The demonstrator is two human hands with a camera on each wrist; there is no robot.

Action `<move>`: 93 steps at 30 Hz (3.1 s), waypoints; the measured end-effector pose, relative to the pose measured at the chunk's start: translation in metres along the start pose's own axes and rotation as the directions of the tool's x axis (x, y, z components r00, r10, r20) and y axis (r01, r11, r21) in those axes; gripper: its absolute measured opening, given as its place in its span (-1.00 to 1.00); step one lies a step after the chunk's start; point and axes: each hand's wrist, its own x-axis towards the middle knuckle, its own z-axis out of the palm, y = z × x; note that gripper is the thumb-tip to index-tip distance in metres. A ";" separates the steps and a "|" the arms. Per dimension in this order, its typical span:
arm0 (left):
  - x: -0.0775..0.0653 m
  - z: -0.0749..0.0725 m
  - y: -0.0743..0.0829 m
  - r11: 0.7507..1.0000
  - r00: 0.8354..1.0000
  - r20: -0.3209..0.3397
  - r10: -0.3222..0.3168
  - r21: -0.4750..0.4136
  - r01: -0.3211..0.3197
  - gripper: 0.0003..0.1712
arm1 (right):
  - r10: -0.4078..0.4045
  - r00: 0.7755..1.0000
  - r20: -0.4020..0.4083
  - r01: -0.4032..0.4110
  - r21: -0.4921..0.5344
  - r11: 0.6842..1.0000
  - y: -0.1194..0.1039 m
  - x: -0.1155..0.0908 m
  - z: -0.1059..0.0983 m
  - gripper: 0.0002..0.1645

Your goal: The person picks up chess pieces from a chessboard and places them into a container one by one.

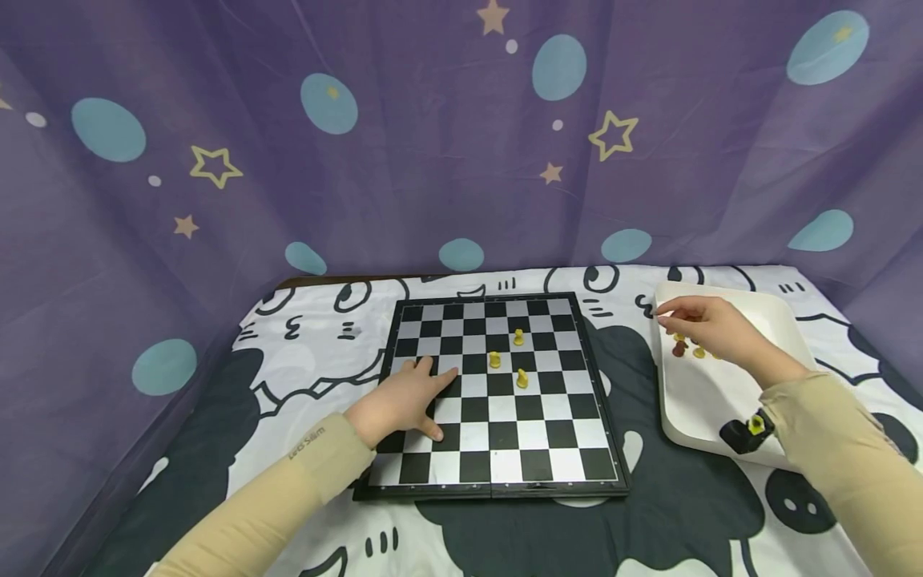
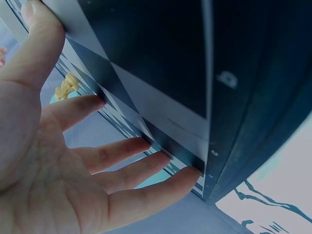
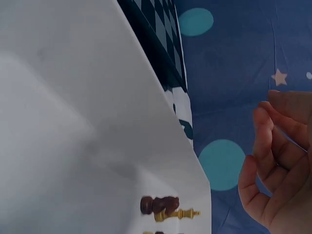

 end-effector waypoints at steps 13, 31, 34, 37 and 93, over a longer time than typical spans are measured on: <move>0.000 0.001 0.000 1.000 1.000 0.000 0.004 -0.001 -0.004 0.13 | -0.104 0.994 0.020 0.105 -0.073 0.992 -0.019 0.016 0.030 -0.64; -0.001 0.000 0.000 1.000 1.000 -0.012 0.008 -0.012 -0.008 0.13 | -0.139 0.989 0.057 0.139 -0.009 0.990 -0.047 0.036 0.058 -0.64; -0.002 0.000 0.001 1.000 1.000 -0.010 0.008 -0.014 -0.008 0.13 | -0.138 0.988 0.064 0.138 -0.001 0.990 -0.051 0.040 0.065 -0.63; -0.003 -0.001 0.001 1.000 1.000 -0.011 0.013 -0.008 -0.013 0.12 | -0.143 0.987 0.072 0.142 0.024 0.990 -0.056 0.045 0.071 -0.63; -0.006 0.000 0.003 1.000 1.000 -0.010 0.021 -0.003 -0.021 0.10 | -0.116 0.981 0.159 0.125 -0.052 0.991 -0.075 0.098 0.135 -0.67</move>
